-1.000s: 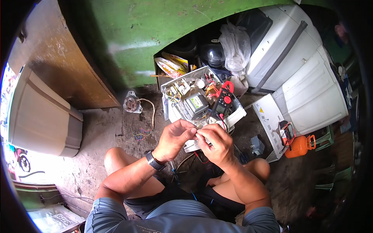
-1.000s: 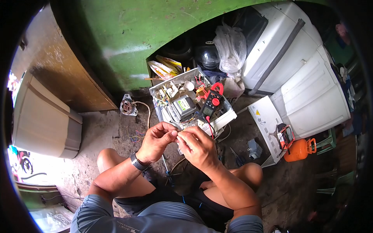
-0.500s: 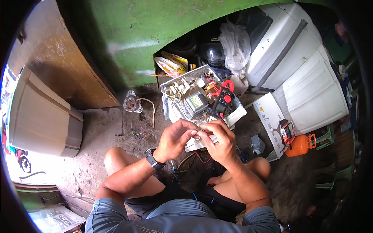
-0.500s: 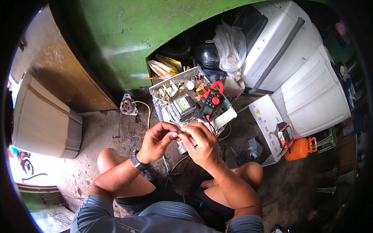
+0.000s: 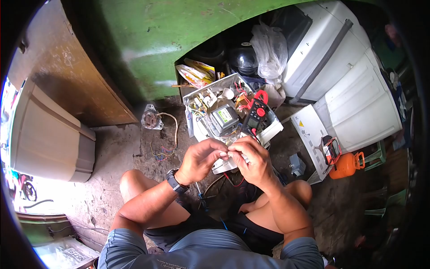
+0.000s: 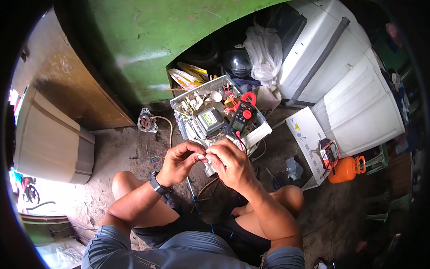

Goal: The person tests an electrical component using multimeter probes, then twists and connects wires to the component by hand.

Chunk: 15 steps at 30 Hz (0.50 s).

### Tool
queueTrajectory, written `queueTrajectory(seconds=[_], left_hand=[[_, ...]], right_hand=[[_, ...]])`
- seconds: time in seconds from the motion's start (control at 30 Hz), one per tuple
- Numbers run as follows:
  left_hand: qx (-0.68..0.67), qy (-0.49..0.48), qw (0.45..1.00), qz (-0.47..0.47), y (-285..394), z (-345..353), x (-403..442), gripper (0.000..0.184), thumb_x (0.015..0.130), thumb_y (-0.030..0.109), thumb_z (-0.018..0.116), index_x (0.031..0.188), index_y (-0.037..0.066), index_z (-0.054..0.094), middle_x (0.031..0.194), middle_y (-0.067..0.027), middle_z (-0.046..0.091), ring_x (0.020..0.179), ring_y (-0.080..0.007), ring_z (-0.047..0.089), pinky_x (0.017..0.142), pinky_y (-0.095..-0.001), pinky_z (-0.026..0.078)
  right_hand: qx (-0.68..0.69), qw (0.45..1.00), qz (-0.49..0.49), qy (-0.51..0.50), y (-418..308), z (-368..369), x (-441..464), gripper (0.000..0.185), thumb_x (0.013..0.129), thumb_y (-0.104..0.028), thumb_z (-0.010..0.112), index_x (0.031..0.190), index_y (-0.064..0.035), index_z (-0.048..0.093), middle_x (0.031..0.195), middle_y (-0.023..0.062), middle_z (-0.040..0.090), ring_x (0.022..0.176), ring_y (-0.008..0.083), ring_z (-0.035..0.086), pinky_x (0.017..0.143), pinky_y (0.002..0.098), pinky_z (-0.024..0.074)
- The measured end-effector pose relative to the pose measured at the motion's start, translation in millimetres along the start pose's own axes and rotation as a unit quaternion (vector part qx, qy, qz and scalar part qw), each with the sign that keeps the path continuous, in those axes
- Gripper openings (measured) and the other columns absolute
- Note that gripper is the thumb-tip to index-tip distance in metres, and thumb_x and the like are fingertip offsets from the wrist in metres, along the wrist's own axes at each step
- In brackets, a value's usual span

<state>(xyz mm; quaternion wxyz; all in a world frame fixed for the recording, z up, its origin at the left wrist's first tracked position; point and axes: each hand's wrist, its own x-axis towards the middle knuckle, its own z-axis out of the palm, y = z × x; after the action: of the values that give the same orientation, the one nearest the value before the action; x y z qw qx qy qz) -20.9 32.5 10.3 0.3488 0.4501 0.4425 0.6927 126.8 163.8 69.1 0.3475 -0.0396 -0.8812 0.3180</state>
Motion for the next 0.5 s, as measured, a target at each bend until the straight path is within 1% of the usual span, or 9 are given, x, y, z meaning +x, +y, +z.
queueTrajectory(seconds=[0.1,0.13,0.23,0.3,0.33,0.4,0.43,0.47,0.5], left_hand=[[-0.044,0.028,0.998,-0.04,1.0,3.8,-1.0,0.008,0.099,0.0,0.062,0.107,-0.002,0.061,0.101,-0.0099,0.068,0.093,-0.0159,0.067,0.085,-0.0324,0.058],[-0.044,0.028,0.998,-0.041,1.0,3.7,-1.1,0.008,0.099,0.0,0.062,0.107,-0.002,0.061,0.101,-0.0099,0.068,0.093,-0.0159,0.067,0.085,-0.0324,0.058],[-0.038,0.029,0.998,-0.051,1.7,3.7,-0.7,0.011,0.099,0.001,0.062,0.109,-0.002,0.06,0.102,-0.0098,0.068,0.094,-0.0161,0.068,0.086,-0.0329,0.058],[-0.031,0.031,0.998,-0.044,3.5,4.7,-0.2,0.011,0.1,0.003,0.063,0.109,-0.002,0.059,0.102,-0.0094,0.068,0.093,-0.016,0.068,0.086,-0.0325,0.058],[-0.031,0.032,0.998,-0.044,3.6,5.0,-0.4,0.011,0.1,0.003,0.063,0.109,-0.002,0.059,0.102,-0.0094,0.068,0.093,-0.016,0.068,0.086,-0.0325,0.058],[-0.015,0.04,0.998,-0.041,3.8,5.5,-0.9,0.013,0.1,0.004,0.063,0.11,-0.002,0.058,0.101,-0.0093,0.068,0.092,-0.0159,0.067,0.085,-0.0319,0.057],[-0.015,0.04,0.998,-0.041,4.5,5.8,-0.6,0.013,0.1,0.004,0.063,0.11,-0.002,0.058,0.101,-0.0093,0.068,0.092,-0.0159,0.067,0.085,-0.0319,0.057],[-0.037,0.042,0.998,-0.041,5.5,6.0,0.0,0.013,0.1,0.005,0.062,0.111,-0.002,0.058,0.101,-0.0092,0.068,0.091,-0.0157,0.067,0.085,-0.0318,0.057],[-0.06,0.044,0.996,-0.04,6.2,6.0,0.6,0.013,0.101,0.005,0.062,0.111,-0.002,0.058,0.1,-0.0092,0.068,0.091,-0.0156,0.067,0.085,-0.0316,0.057]], right_hand=[[-0.003,1.0,0.016,-0.02,-1.5,-1.7,-0.5,0.013,0.087,0.002,0.071,0.097,0.0007,0.063,0.091,0.0118,0.065,0.082,0.0296,0.068,0.069,0.0371,0.0546],[-0.003,1.0,0.016,-0.019,-1.3,-1.4,-0.9,0.013,0.087,0.002,0.071,0.097,0.0007,0.063,0.091,0.0118,0.065,0.082,0.0296,0.068,0.069,0.0371,0.0546],[-0.001,1.0,0.015,-0.013,0.2,1.3,-2.2,0.012,0.089,0.001,0.071,0.097,0.0008,0.062,0.091,0.0117,0.065,0.082,0.0283,0.069,0.07,0.0359,0.0554],[0.03,0.998,0.05,-0.005,-0.3,4.5,-4.5,0.01,0.091,0.0,0.07,0.098,0.0014,0.062,0.091,0.0117,0.064,0.081,0.0246,0.07,0.073,0.0343,0.0569],[0.031,0.998,0.05,-0.006,-0.4,6.0,-5.3,0.01,0.091,0.0,0.07,0.098,0.0014,0.062,0.091,0.0117,0.064,0.081,0.0246,0.07,0.073,0.0343,0.0569],[0.088,0.993,0.078,-0.004,-0.1,8.7,-7.3,0.007,0.096,-0.002,0.066,0.099,0.002,0.061,0.092,0.0101,0.065,0.08,0.0188,0.07,0.075,0.032,0.058],[0.089,0.993,0.078,-0.004,0.3,9.5,-8.8,0.007,0.096,-0.002,0.066,0.099,0.002,0.061,0.092,0.0101,0.065,0.08,0.0188,0.07,0.075,0.032,0.058],[0.19,0.97,0.149,-0.007,1.1,10.1,-10.6,0.007,0.098,-0.002,0.064,0.101,0.0025,0.06,0.095,0.0095,0.066,0.081,0.0173,0.07,0.074,0.0299,0.0582],[0.289,0.932,0.218,-0.01,2.7,10.7,-12.0,0.007,0.099,-0.002,0.063,0.102,0.0031,0.06,0.099,0.0089,0.066,0.082,0.0157,0.07,0.073,0.0277,0.0584]])
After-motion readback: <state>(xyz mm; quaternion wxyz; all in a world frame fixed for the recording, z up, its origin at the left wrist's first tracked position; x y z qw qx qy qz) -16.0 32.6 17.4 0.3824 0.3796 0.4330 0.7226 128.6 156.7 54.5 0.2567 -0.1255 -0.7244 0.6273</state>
